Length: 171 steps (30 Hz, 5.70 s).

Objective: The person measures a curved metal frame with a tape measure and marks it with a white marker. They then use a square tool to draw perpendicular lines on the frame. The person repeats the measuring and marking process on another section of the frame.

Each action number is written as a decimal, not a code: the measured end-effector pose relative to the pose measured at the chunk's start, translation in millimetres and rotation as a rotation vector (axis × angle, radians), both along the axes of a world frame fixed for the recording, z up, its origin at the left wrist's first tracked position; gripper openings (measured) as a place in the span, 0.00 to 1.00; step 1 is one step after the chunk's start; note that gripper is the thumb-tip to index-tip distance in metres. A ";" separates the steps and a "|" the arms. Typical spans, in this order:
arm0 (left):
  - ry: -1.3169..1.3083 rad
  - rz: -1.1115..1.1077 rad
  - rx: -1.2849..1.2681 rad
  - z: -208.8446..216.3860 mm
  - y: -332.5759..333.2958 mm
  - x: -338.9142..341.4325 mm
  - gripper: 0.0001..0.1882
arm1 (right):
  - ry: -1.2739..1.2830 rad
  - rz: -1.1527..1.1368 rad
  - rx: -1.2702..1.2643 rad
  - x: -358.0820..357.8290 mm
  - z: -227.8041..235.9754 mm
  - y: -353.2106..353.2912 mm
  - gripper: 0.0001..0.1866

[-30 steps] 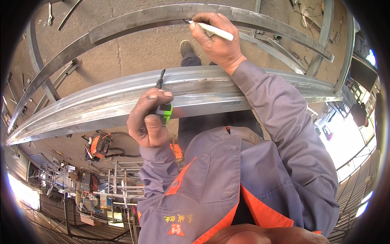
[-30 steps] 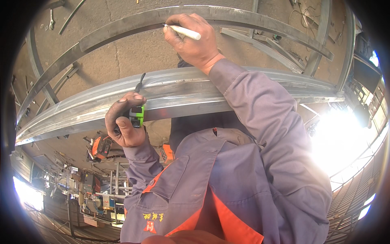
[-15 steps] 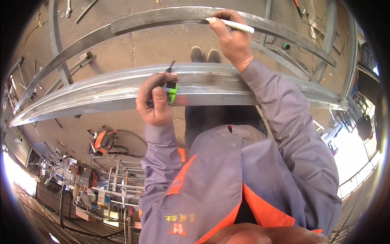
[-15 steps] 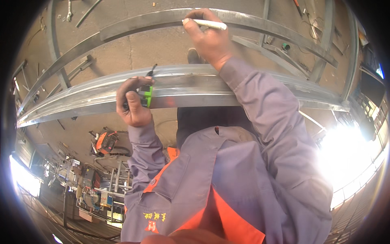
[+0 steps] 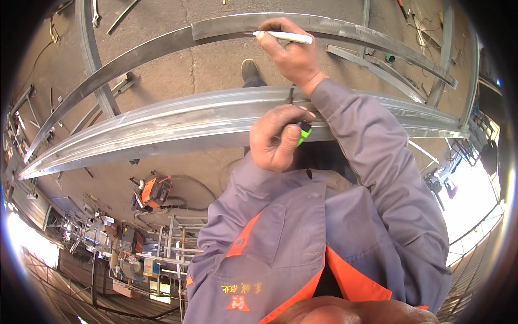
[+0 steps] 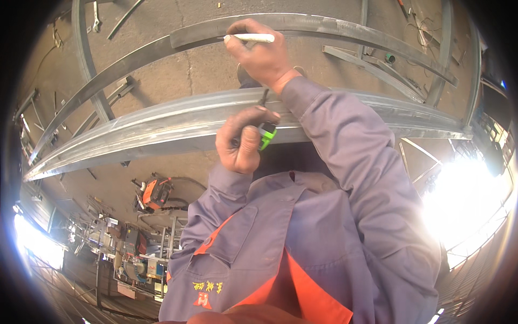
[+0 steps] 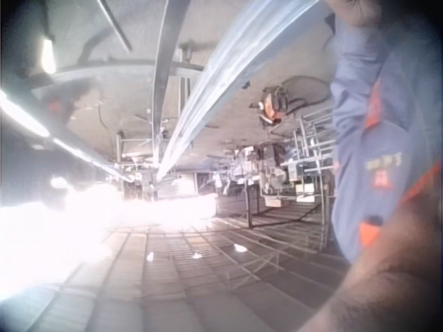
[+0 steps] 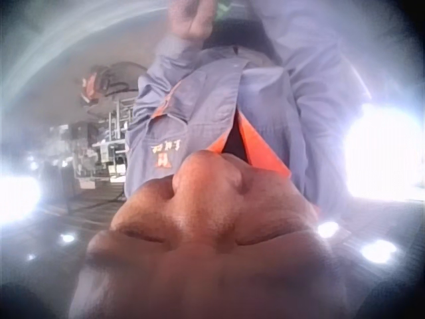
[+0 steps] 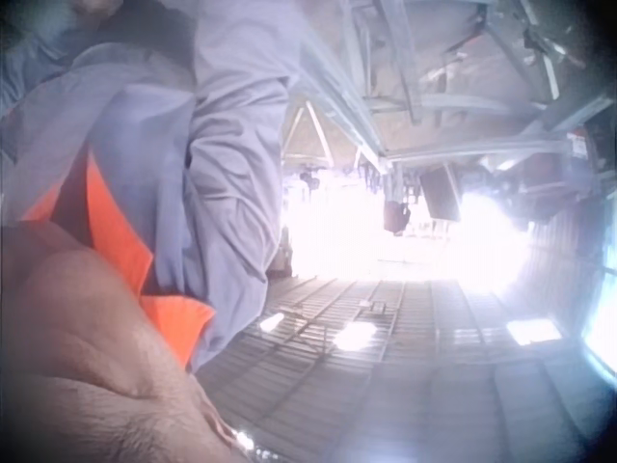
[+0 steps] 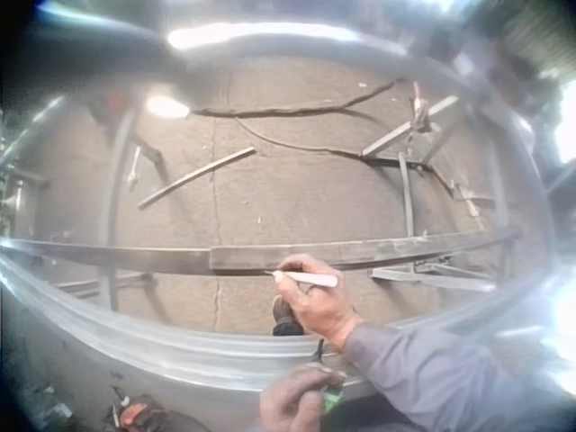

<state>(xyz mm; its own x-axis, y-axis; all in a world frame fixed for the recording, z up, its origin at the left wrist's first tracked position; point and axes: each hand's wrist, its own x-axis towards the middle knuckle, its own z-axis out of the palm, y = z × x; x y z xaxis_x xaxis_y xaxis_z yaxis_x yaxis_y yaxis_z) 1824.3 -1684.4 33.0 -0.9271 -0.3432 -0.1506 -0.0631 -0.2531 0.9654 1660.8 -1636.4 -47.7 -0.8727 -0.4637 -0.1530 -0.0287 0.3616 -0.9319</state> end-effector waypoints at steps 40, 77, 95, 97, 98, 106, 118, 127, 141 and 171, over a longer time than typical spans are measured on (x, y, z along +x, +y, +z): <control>0.143 -0.110 0.057 -6.7 -10.9 -8.1 0.18 | 0.162 -0.005 0.073 3.8 -8.1 -4.9 0.10; 0.014 -0.090 0.047 -2.1 -190.6 78.2 0.24 | 0.425 0.116 0.216 43.2 -2.9 -107.1 0.07; 0.016 -0.094 0.088 -2.1 -190.2 77.2 0.24 | 0.457 0.116 0.212 43.2 -5.8 -107.8 0.08; 0.019 -0.099 0.090 -2.3 -190.9 77.0 0.24 | 0.450 0.116 0.216 43.2 -5.7 -107.6 0.08; 0.023 -0.100 0.083 -2.4 -191.1 76.8 0.24 | 0.448 0.115 0.211 43.2 -5.6 -107.6 0.08; 0.003 -0.097 0.076 -0.4 -191.5 76.7 0.24 | 0.415 0.110 0.215 43.8 -5.9 -107.2 0.08; 0.008 -0.105 0.069 0.2 -191.9 76.8 0.23 | 0.436 0.104 0.213 43.7 -5.0 -107.9 0.07; 0.017 -0.117 0.045 -1.8 -192.6 78.0 0.23 | 0.419 0.089 0.124 43.5 -4.9 -102.5 0.07; -0.050 -0.045 0.098 -0.6 -183.1 80.9 0.18 | -0.129 -0.098 -0.036 65.5 68.7 -78.5 0.14; -0.019 0.281 0.573 120.1 -71.7 179.8 0.30 | -0.108 0.978 0.041 171.2 220.4 -48.1 0.15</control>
<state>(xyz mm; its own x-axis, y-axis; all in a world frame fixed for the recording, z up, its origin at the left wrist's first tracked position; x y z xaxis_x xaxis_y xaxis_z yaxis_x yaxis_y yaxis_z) 2004.0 -1756.1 153.1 -0.8086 -0.4330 -0.3983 0.0649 -0.7385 0.6711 1832.0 -1684.5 172.7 -0.0870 -0.9666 -0.2412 -0.2480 0.2555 -0.9345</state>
